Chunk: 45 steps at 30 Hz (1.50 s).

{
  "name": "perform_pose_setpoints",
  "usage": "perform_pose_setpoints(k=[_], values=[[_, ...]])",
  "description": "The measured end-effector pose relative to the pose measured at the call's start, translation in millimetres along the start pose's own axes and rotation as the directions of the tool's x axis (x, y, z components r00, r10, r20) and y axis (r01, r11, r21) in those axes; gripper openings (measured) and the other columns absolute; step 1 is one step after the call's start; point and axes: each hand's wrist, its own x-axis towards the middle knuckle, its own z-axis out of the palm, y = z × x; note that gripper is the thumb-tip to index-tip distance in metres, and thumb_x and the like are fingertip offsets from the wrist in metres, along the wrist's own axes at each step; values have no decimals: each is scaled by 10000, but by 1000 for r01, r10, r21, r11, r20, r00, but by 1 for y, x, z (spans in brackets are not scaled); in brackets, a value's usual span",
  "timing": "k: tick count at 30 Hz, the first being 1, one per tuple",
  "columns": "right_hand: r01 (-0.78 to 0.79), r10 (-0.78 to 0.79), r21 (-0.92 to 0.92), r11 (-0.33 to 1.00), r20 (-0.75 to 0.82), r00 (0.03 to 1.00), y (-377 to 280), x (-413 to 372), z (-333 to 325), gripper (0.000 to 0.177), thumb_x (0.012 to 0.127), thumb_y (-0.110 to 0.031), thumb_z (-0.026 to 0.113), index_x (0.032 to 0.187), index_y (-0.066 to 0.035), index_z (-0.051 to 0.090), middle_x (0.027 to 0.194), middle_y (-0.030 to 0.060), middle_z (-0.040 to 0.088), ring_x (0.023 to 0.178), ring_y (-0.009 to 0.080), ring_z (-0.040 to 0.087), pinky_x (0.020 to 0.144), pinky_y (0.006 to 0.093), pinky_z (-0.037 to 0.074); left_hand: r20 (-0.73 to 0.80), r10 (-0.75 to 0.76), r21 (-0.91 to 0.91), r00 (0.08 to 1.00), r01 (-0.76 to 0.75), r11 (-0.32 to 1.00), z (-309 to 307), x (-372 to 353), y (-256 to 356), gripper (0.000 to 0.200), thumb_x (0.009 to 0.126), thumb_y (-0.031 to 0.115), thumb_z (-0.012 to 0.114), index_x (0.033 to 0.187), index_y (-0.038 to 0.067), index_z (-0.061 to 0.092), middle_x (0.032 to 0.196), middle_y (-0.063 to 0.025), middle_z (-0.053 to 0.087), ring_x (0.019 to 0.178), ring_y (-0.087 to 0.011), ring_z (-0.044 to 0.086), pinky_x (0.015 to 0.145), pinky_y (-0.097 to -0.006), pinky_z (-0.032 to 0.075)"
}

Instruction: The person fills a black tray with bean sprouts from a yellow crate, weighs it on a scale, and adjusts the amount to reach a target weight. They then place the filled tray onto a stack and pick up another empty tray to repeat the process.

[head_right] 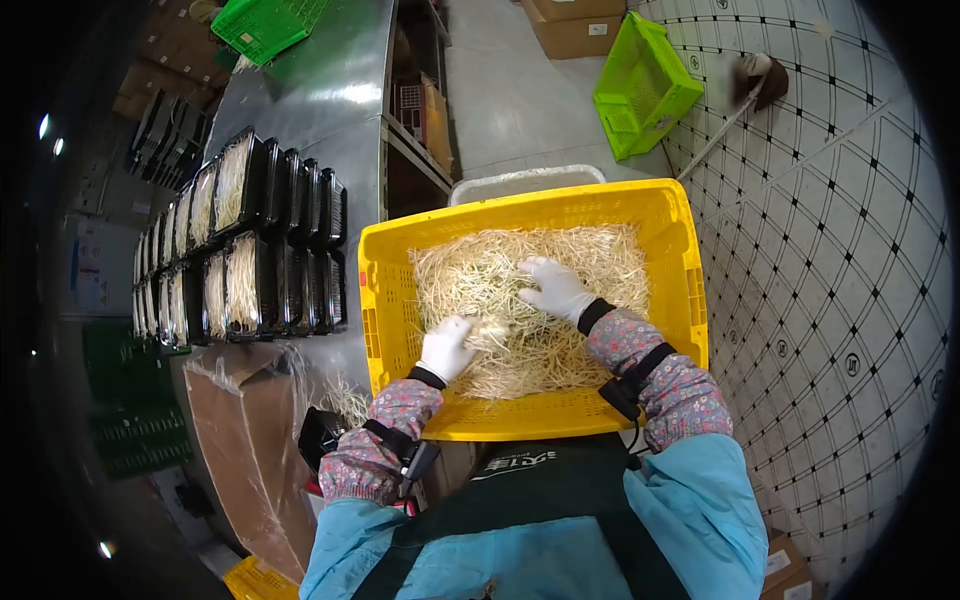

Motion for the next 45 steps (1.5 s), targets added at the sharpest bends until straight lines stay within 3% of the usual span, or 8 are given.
perform_pose_setpoints(k=[6,11,20,26,31,33,38,45], values=[[-19,14,-128,992,-40,999,5,66,-2,614,864,-391,643,1356,-43,524,1346,205,560,1266,330,518,1070,418,406,129,-254,17,959,254,967,-38,96,-67,498,643,182,815,1053,36,572,1474,-208,390,1295,-405,431,1051,-414,428],[-15,20,-252,968,15,1000,-15,59,23,628,838,-403,673,1350,-84,498,1189,161,598,1137,319,555,979,443,419,309,-451,-49,838,487,872,-23,102,-54,473,680,256,801,1009,33,547,1181,-224,586,1107,-395,572,918,-449,489],[296,-295,-140,945,33,955,-35,-33,12,497,857,-323,689,1288,-112,559,1099,95,596,1029,277,570,898,427,451,-72,-38,-53,997,34,998,-16,-20,-19,442,681,131,791,1043,66,545,1041,-107,623,930,-291,641,697,-372,544],[-103,102,-193,976,-14,995,14,86,28,842,829,-667,605,1428,-91,467,1305,206,561,1241,360,509,1053,417,405,388,-190,-141,902,262,955,-39,97,-63,1302,606,176,872,1567,104,-3,1524,-261,331,1248,-396,536,1027,-385,462],[-97,121,-127,987,197,973,-23,69,33,958,747,-634,717,1487,-127,381,1256,213,560,1193,362,549,996,442,460,714,-213,-153,666,446,882,-12,107,-91,1064,619,245,859,1506,78,296,1296,-227,595,1125,-341,629,979,-369,494],[-68,104,-143,987,265,959,-63,31,11,907,732,-554,761,1461,-145,408,1231,189,571,1169,344,565,945,441,494,482,-280,34,830,301,953,-46,69,-27,858,671,455,814,1380,102,485,1134,-218,665,998,-382,669,874,-431,537],[88,-39,-225,971,212,976,-61,-61,23,895,693,-364,826,1457,-190,393,1282,155,521,1208,334,526,891,454,513,209,-19,55,978,8,998,-21,-35,5,805,643,149,765,1393,142,474,1252,-110,580,993,-312,633,787,-425,545],[-29,56,-312,950,78,995,-53,-26,31,1004,681,-341,827,1520,-174,303,1458,219,427,1264,413,488,900,457,515,333,-292,93,896,277,956,-24,28,-4,853,674,243,803,1430,102,434,1326,-178,540,1062,-348,634,840,-440,540]])
